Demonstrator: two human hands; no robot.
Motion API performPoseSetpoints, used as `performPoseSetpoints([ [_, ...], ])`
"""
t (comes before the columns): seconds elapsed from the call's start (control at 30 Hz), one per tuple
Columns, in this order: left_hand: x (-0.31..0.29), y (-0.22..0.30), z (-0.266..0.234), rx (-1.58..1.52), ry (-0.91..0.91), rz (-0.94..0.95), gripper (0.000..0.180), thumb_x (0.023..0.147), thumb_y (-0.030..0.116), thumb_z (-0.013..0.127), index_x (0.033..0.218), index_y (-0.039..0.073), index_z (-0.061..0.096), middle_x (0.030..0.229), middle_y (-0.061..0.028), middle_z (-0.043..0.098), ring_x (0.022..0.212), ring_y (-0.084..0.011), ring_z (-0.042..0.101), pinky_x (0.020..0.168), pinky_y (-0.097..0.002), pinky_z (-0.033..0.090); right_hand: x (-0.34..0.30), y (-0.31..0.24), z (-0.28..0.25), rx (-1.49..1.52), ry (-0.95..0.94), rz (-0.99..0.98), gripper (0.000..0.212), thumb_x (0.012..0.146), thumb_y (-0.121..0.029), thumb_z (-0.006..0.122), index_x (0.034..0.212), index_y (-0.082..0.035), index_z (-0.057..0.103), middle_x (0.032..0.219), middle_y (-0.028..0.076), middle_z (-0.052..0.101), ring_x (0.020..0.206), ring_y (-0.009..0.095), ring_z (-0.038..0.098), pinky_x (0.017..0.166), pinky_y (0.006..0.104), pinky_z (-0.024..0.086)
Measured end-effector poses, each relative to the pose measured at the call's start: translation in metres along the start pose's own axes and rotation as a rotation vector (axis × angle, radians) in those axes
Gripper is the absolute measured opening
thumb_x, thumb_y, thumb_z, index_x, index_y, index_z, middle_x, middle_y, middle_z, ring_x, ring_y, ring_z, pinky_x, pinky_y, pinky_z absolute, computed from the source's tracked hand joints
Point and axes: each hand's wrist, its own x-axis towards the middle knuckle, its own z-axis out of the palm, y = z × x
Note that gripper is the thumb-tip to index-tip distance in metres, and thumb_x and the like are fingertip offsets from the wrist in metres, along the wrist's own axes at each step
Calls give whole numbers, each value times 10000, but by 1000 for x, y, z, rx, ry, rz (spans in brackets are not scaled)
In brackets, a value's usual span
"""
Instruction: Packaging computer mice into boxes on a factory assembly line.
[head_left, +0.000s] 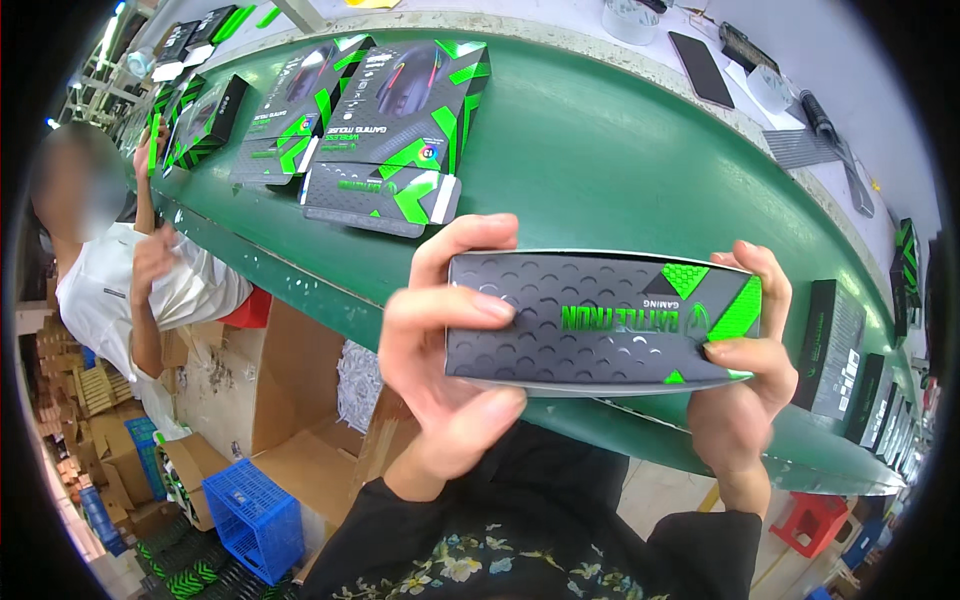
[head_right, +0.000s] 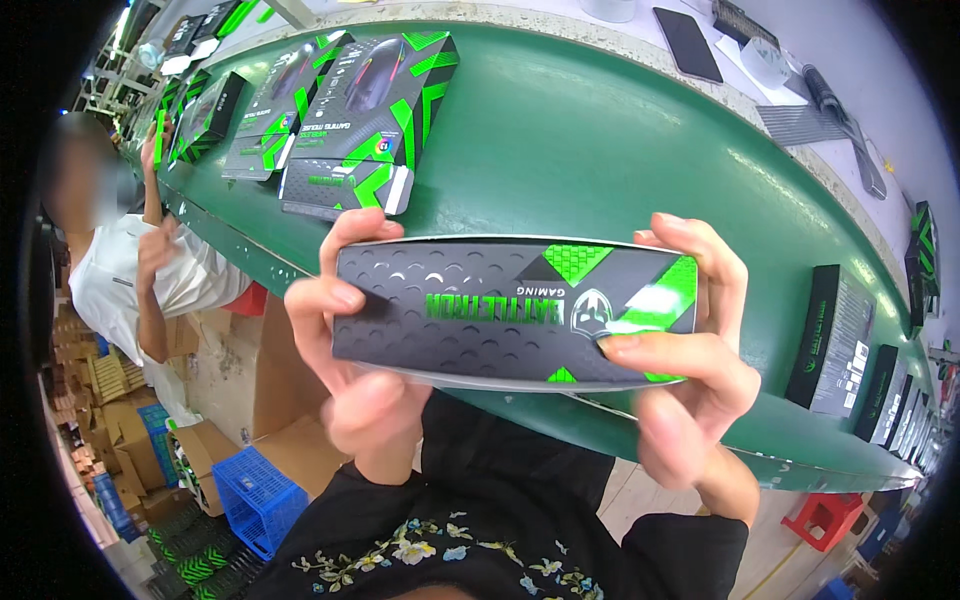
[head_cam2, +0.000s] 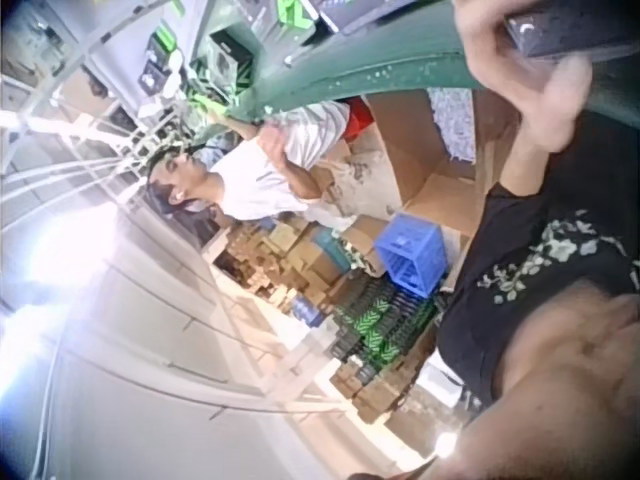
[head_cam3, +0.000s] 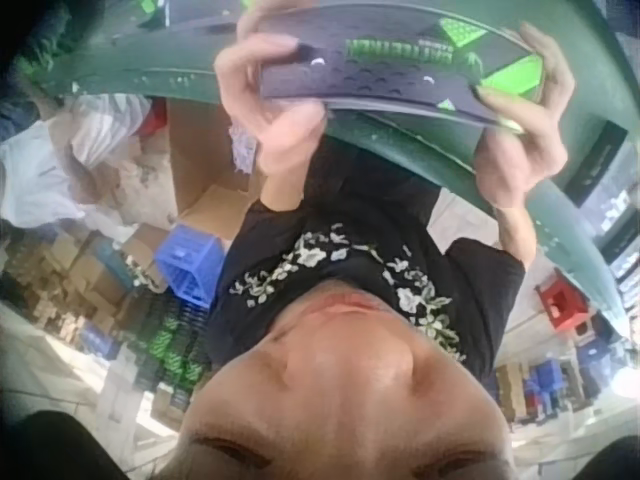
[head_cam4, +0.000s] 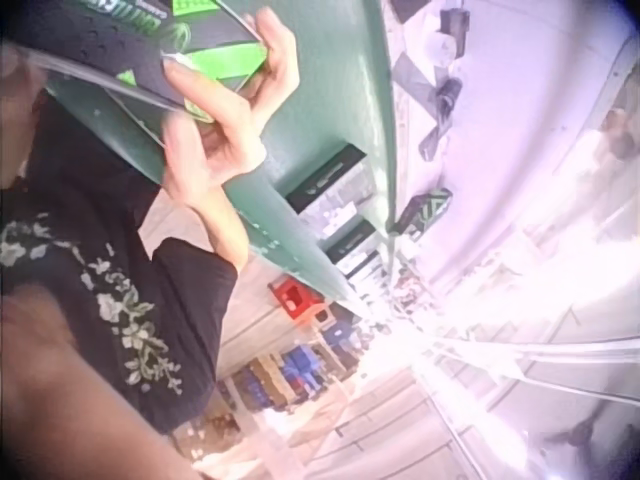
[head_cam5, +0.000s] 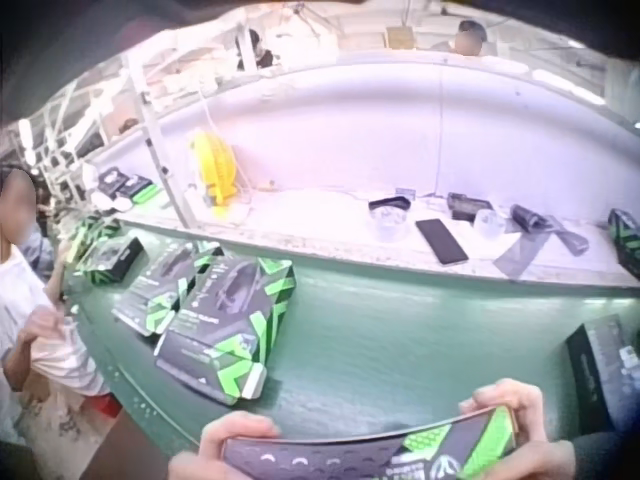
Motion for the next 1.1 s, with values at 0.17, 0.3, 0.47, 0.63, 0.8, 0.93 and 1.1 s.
performPoseSetpoints([
  [0.17,-1,-4,-2,-506,63,-121,431,739,257,632,1077,-4,568,1320,-360,456,1143,-367,526,1020,-472,382,3,-2,-6,64,-20,100,465,893,-379,543,1197,-44,652,1327,314,483,1229,405,480,1060,548,317],
  [0.3,-3,-8,-7,-347,56,-157,391,728,213,616,1058,5,599,1294,-358,486,1155,-362,526,1014,-458,388,5,-11,0,63,89,276,745,900,-352,531,1484,42,288,1334,271,500,1248,303,484,1088,414,321],
  [0.47,0,-16,-11,-357,-27,-140,386,756,245,514,1109,91,533,1306,-357,401,1159,-420,509,978,-513,448,11,-8,-1,38,70,259,676,922,-345,512,1440,62,360,1322,258,508,1242,296,478,1084,420,320],
  [0.63,7,-23,11,148,63,141,577,703,381,863,1041,66,517,1134,-222,546,1075,-321,555,946,-448,436,16,-2,4,-59,23,95,666,817,-231,726,1337,84,454,1303,186,516,1200,277,483,1048,392,352],
  [0.8,14,-8,29,270,92,80,612,738,313,846,1139,18,488,1050,-145,540,1008,-246,548,913,-372,438,25,-11,13,-210,93,252,876,677,-322,859,1364,40,452,1186,99,530,1095,181,528,984,312,402],
  [0.93,29,1,31,471,-65,168,471,984,285,539,1304,-44,436,1127,-151,583,950,-193,561,854,-305,435,41,-35,-17,-439,96,214,520,715,-213,782,1183,-24,651,951,40,640,884,119,583,830,246,456],
  [1.1,43,-27,-22,706,-228,-95,577,968,361,546,1403,-1,431,1135,-185,633,1054,-342,587,964,-395,418,45,-10,-150,-672,-81,553,421,894,-271,675,1230,-22,625,1053,92,639,948,131,586,861,260,452],
])
